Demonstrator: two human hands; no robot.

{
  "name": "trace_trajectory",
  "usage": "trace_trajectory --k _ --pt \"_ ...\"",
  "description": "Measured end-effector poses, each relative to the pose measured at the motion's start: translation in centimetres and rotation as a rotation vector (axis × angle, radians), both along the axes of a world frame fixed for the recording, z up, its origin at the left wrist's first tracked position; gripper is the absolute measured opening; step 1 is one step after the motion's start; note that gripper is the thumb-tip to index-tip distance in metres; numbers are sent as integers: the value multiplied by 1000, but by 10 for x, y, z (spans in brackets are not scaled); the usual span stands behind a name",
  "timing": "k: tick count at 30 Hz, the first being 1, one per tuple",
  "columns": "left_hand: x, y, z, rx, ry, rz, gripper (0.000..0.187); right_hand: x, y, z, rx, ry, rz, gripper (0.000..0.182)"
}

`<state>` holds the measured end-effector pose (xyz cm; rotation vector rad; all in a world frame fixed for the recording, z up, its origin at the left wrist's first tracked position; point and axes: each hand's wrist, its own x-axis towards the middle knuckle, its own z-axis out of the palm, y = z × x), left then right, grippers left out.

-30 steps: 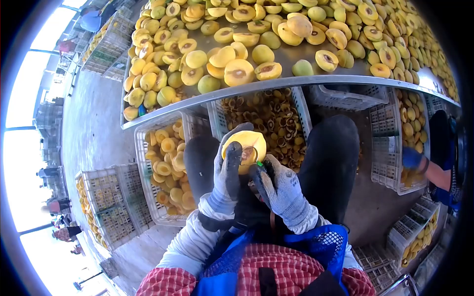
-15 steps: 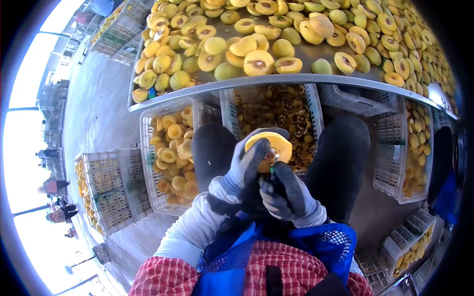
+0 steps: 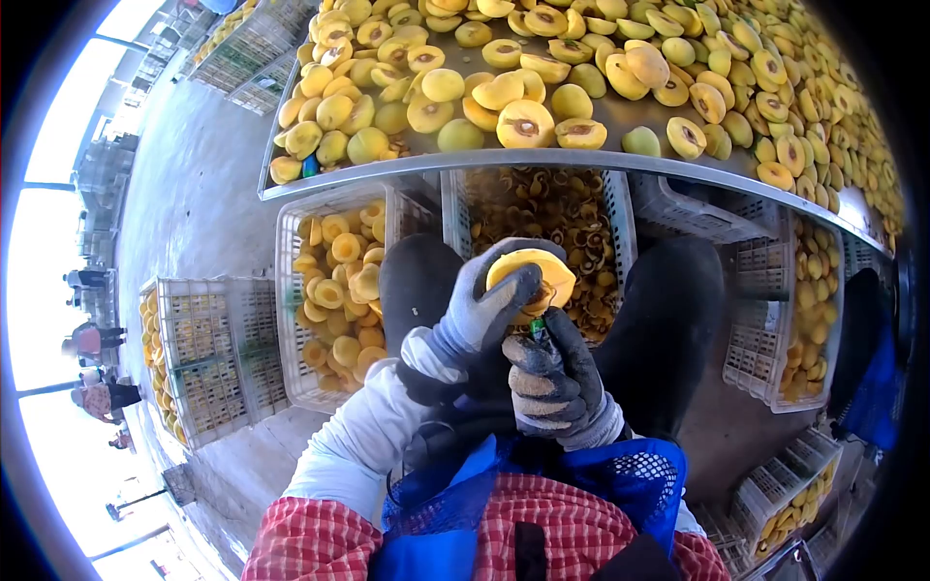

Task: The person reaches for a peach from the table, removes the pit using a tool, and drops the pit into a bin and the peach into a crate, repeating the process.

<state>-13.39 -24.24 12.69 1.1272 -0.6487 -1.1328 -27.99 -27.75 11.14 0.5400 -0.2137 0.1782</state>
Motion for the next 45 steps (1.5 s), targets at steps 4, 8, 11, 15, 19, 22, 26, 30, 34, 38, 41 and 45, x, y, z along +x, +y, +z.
trace_trajectory --k 4,8,11,15,19,22,26,30,34,38,41,45 --pt "-29 -2 -9 183 688 264 35 1 4 -3 -88 -30 -223 55" --pt "-2 22 -17 191 599 608 43 -9 -12 -27 50 93 -227 59" --pt "73 83 -33 120 -462 703 45 -8 -18 -31 -11 187 -198 56" --pt "152 129 -40 903 -1304 443 52 -3 -25 -36 -185 271 -116 53" --pt "109 -15 27 554 -1319 352 27 10 -28 -35 -543 580 -40 51" --pt "135 -106 21 1012 -1703 -6 55 10 -35 -30 -757 792 -96 49" --pt "169 -168 -6 1133 -1640 -461 70 9 -47 -30 -738 942 -129 47" --pt "186 -130 -14 677 -1378 -298 63 12 -56 -21 -772 1018 -160 44" --pt "138 -67 -15 111 -516 31 62 19 -61 -9 -963 929 -324 41" --pt "72 -34 -9 73 -87 30 80 33 -55 0 -1508 862 -431 23" --pt "26 -26 0 104 -6 126 77 37 -31 -21 -1959 917 -887 24" --pt "13 -12 -6 110 12 267 55 33 -26 -3 -1934 904 -835 27"
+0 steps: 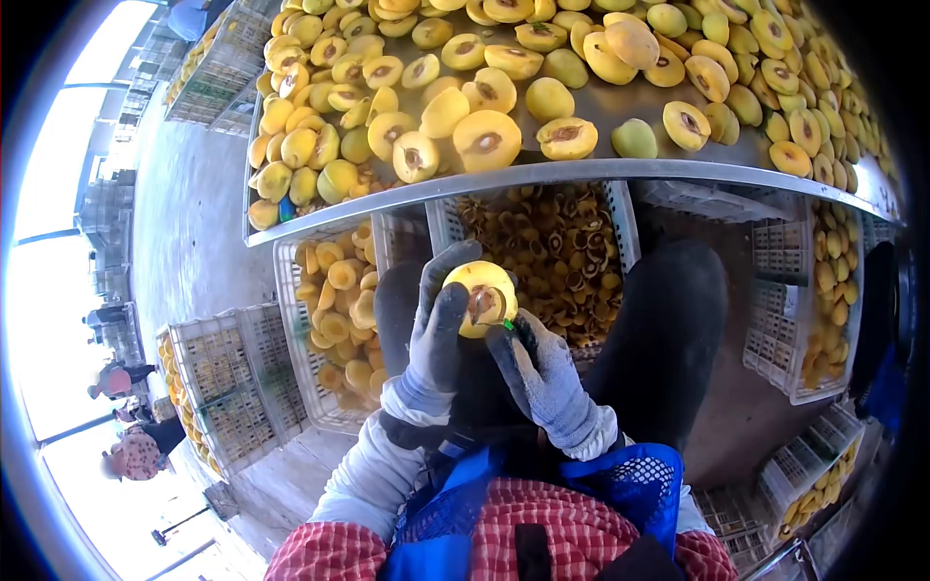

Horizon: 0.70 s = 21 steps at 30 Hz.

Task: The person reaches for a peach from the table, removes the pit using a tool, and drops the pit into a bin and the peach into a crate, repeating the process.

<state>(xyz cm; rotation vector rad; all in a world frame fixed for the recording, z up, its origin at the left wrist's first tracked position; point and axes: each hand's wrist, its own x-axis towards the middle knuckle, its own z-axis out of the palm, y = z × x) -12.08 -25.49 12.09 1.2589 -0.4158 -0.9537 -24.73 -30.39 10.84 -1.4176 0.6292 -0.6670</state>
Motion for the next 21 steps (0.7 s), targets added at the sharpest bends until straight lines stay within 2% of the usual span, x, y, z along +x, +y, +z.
trace_trajectory --k 1,2,4,7,8,9,11,14,16,18,20,21 --pt "0 1 -2 12 -152 10 43 -1 0 4 36 -11 17 27" --pt "-2 3 0 24 -274 19 42 -3 1 6 71 -21 35 27" --pt "-12 0 12 51 -519 40 40 -6 8 0 -107 16 21 26" --pt "-22 4 15 47 -618 77 37 -11 17 -12 -424 17 -42 27" --pt "-24 5 15 49 -665 79 36 -14 17 -13 -373 18 -10 27" --pt "-25 7 15 57 -634 55 36 -16 17 -12 -322 21 20 28" --pt "-25 11 14 77 -572 5 34 -22 12 -7 113 38 195 28" --pt "-23 14 3 111 -460 -53 33 -29 13 -11 178 60 258 29" --pt "-33 16 1 70 -419 18 33 -30 24 -8 -77 9 66 28" --pt "-44 15 1 -4 -365 110 34 -27 29 -2 -106 -44 -34 30" --pt "-49 12 7 -14 -416 148 36 -25 26 6 90 -100 -41 31" --pt "-49 12 8 -20 -443 137 36 -25 28 6 106 -106 -60 30"
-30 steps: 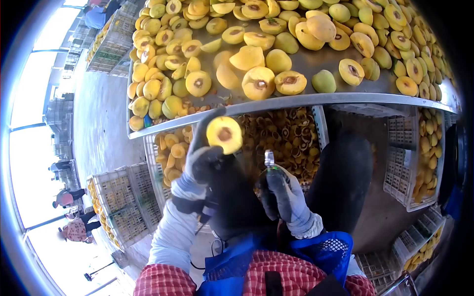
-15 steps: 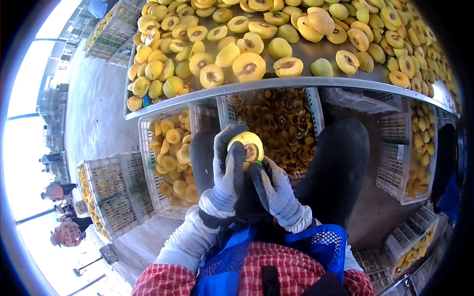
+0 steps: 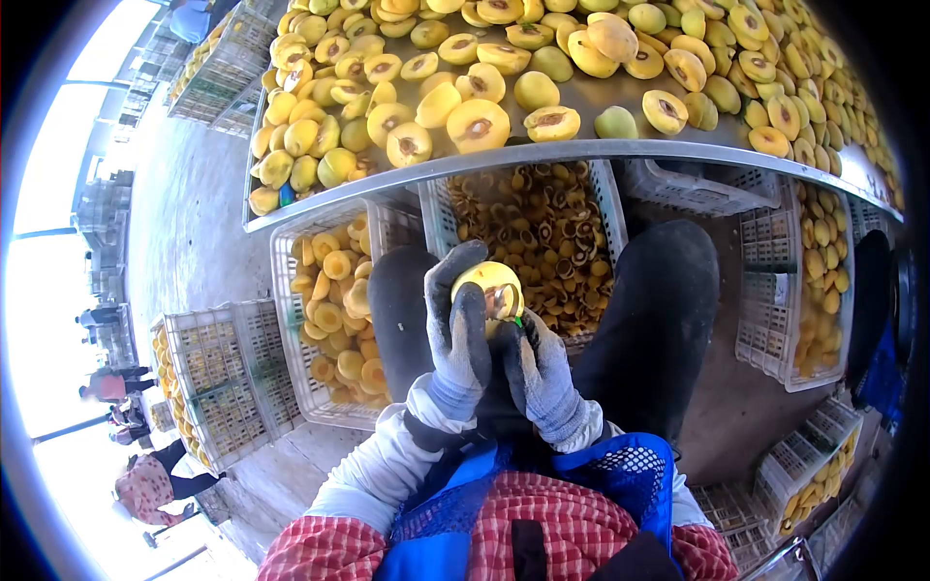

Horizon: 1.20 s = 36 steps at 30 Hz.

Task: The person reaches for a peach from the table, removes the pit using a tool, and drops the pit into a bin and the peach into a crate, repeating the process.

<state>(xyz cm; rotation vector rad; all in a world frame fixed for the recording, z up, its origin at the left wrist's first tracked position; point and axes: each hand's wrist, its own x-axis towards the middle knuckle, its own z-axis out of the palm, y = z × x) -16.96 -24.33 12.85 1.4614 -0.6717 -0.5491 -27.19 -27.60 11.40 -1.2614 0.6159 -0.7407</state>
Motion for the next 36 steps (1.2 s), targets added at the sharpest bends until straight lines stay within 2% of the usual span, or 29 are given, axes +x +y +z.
trace_trajectory --k 3,9,10,13,14,17,20,22,25,26,29,30,33,36 --pt "1 1 1 21 -60 -48 35 -6 -2 -5 -43 59 46 26" --pt "12 -1 0 52 -78 -222 32 -11 1 -21 320 2 209 22" --pt "14 -3 4 71 16 -267 34 -8 -1 -13 410 -87 180 27" --pt "30 -16 22 162 421 -474 35 -7 -11 -11 489 -2 188 32" --pt "33 -18 27 181 502 -472 34 -3 -8 -8 489 -4 164 41" --pt "29 -19 14 201 345 -374 28 -10 -17 10 855 -117 330 33" --pt "28 -17 -1 118 96 -350 26 -16 -18 6 1288 -312 528 41" --pt "35 -15 -7 193 -125 -427 34 -16 -16 0 1325 -282 533 44" --pt "41 -23 -9 111 -632 -423 35 -15 -18 -5 1440 -345 584 46" --pt "44 -26 -6 31 -698 -429 35 -15 -19 -7 1489 -384 607 46" --pt "49 -32 -3 148 -769 -546 34 -15 -18 -14 1563 -423 580 48" --pt "47 -31 -13 189 -715 -507 31 -16 -18 -17 1517 -382 577 49" --pt "26 -25 -27 185 83 -353 26 -18 -19 -19 1431 -278 543 51" --pt "19 -22 -28 161 260 -282 21 -16 -19 -16 1436 -210 496 53"
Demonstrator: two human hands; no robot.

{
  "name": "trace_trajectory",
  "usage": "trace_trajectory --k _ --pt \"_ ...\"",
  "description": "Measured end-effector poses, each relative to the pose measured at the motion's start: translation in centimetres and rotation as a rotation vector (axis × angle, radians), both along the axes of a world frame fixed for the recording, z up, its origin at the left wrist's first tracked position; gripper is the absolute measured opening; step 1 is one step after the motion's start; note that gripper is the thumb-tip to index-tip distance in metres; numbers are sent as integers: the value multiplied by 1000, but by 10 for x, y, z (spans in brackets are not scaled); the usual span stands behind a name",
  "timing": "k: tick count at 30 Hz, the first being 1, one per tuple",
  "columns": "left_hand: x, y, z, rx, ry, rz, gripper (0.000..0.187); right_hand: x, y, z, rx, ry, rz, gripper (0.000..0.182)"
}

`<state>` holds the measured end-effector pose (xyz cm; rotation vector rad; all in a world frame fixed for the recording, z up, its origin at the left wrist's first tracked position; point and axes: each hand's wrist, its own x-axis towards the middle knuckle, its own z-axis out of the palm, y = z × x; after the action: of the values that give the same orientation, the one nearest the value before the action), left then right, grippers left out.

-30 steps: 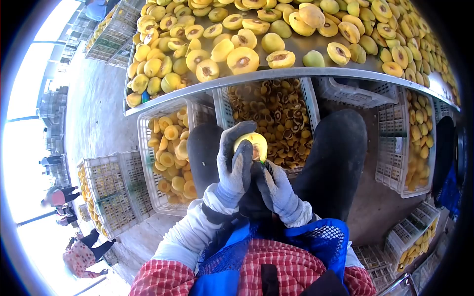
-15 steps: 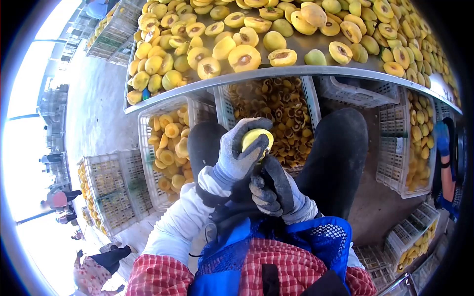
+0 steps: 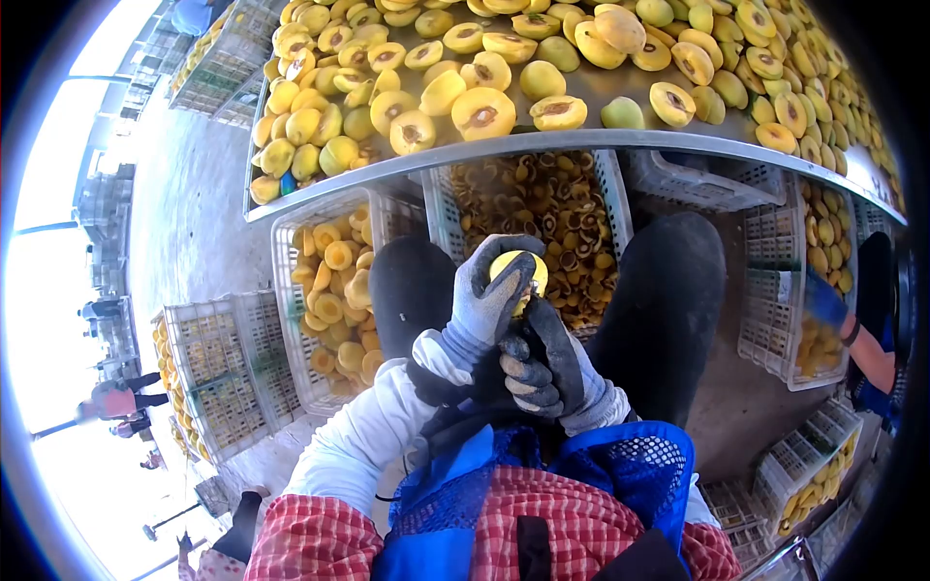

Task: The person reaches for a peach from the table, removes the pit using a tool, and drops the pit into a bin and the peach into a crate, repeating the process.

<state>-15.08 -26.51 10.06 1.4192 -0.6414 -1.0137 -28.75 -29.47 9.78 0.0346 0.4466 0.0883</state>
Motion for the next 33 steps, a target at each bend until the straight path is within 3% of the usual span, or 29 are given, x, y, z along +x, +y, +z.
trace_trajectory --k 1,6,10,13,16,19,20,27,28,29,31,33 --pt "-2 1 -1 -2 51 26 19 0 1 -1 -10 13 -1 53" --pt "16 -2 10 -68 -693 -184 28 -2 2 -9 94 -128 32 51" --pt "29 -5 9 -223 -896 -312 33 1 3 -12 281 -230 22 52" --pt "21 -5 2 -168 -790 -237 31 -1 0 -15 289 -228 28 52" --pt "10 0 -5 1 -346 -154 28 -3 1 -14 209 -175 47 52" --pt "1 6 -6 -39 121 -136 39 -3 4 -5 102 -172 71 53" --pt "-1 7 -4 -3 72 -136 51 -3 6 -3 67 -179 79 53" --pt "5 15 -2 -31 458 -148 59 6 13 4 238 -269 34 54" --pt "1 17 5 -43 492 -94 61 5 13 5 176 -323 -10 54" --pt "-1 23 -12 -102 720 32 54 4 11 8 112 -377 -54 54" --pt "-11 25 -21 -150 959 429 54 6 3 18 78 -449 -190 54" --pt "-6 43 -11 -153 553 486 46 5 5 12 101 -287 -102 55"
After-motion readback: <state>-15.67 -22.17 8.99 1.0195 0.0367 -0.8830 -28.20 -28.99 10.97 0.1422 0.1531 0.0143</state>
